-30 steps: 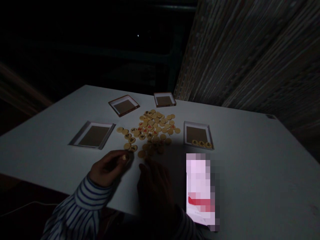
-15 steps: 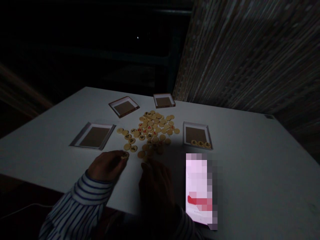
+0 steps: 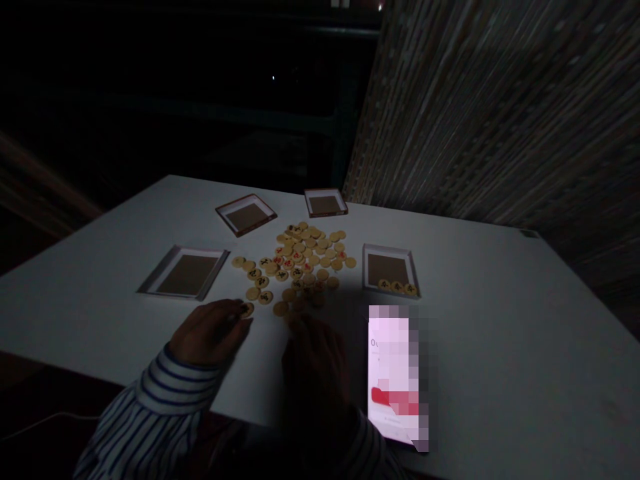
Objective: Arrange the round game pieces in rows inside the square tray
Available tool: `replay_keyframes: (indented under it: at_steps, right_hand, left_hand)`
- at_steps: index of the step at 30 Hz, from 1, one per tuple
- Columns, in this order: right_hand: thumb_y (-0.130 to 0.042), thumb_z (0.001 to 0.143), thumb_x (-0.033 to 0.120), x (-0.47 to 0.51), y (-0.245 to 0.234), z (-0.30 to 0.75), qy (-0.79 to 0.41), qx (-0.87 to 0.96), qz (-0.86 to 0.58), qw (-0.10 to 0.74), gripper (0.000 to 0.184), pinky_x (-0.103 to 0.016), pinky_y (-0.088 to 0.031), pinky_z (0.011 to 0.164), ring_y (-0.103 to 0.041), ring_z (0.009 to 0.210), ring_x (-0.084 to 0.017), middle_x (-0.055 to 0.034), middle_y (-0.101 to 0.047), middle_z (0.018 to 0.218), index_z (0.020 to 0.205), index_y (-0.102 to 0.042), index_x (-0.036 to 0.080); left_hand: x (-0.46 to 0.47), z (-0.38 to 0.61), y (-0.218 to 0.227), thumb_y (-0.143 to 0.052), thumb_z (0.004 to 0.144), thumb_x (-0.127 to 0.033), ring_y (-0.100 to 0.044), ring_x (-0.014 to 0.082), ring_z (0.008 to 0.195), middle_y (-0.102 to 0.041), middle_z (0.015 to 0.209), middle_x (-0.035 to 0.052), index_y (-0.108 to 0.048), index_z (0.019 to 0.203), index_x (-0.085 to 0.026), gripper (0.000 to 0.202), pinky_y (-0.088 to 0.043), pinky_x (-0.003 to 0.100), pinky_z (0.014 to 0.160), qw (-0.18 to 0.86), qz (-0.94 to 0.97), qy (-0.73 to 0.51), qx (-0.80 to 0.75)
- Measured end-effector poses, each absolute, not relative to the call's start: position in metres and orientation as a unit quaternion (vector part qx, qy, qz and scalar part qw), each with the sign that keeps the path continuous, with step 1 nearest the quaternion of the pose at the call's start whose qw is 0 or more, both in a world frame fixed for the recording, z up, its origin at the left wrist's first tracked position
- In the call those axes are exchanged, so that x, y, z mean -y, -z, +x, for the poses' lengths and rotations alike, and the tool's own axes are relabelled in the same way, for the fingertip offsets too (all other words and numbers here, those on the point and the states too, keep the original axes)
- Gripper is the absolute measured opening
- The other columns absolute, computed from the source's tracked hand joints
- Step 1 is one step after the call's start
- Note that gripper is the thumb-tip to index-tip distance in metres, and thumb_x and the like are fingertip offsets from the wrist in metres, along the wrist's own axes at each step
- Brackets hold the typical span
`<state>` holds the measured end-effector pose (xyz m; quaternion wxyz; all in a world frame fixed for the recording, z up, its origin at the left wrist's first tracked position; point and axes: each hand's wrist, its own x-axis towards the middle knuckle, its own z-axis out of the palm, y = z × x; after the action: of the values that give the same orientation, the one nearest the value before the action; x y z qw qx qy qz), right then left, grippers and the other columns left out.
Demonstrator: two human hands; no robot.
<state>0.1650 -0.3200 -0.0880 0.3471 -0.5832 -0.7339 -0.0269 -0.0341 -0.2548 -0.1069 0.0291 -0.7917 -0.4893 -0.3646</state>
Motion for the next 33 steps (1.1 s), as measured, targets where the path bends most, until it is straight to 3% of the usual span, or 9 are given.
replay_keyframes:
  at_steps: [7,13,21,26,33]
  right_hand:
    - [-0.044,0.082,0.013,0.316,0.077,0.169,0.029,0.754,-0.591,0.285,0.031,-0.036,-0.045,0.074,-0.055,0.091,-0.023,-0.0116,-0.063,0.103,0.11,-0.056,0.015]
    - [-0.05,0.08,0.012,0.308,0.067,0.163,0.027,0.78,-0.588,0.212,0.033,-0.037,-0.044,0.073,-0.054,0.094,-0.024,-0.0117,-0.059,0.115,0.112,-0.055,0.015]
    - [-0.047,0.082,0.011,0.301,0.085,0.165,0.056,0.813,-0.532,0.229,0.038,-0.036,-0.043,0.074,-0.051,0.101,-0.023,-0.0103,-0.061,0.113,0.12,-0.052,0.016]
    - [-0.048,0.082,0.012,0.302,0.085,0.167,0.059,0.814,-0.543,0.199,0.032,-0.037,-0.043,0.071,-0.053,0.094,-0.024,-0.0112,-0.061,0.113,0.112,-0.056,0.017]
    - [-0.055,0.078,0.013,0.303,0.087,0.168,0.012,0.793,-0.568,0.22,0.027,-0.037,-0.044,0.08,-0.051,0.1,-0.022,-0.0113,-0.056,0.119,0.104,-0.057,0.017]
  left_hand:
    - [0.258,-0.012,0.084,-0.047,0.082,-0.022,-0.06,0.0188,0.086,-0.066,0.093,0.0079,-0.059,0.097,-0.017,0.02,-0.049,0.033,0.078,-0.01,-0.82,0.377,0.43]
    - [0.246,0.0,0.08,-0.044,0.083,-0.019,-0.06,0.0186,0.082,-0.066,0.09,0.0083,-0.058,0.098,-0.015,0.021,-0.05,0.032,0.073,0.003,-0.836,0.364,0.41]
    - [0.244,-0.002,0.098,-0.045,0.081,-0.019,-0.061,0.0197,0.085,-0.067,0.094,0.0088,-0.058,0.101,-0.016,0.024,-0.05,0.033,0.075,0.007,-0.834,0.371,0.408]
    - [0.243,-0.004,0.1,-0.043,0.082,-0.018,-0.061,0.0195,0.085,-0.067,0.094,0.0094,-0.058,0.102,-0.015,0.025,-0.05,0.033,0.075,0.013,-0.84,0.365,0.401]
    - [0.244,-0.003,0.102,-0.046,0.081,-0.017,-0.061,0.0196,0.086,-0.067,0.094,0.0086,-0.059,0.1,-0.015,0.023,-0.05,0.033,0.076,0.018,-0.843,0.37,0.391]
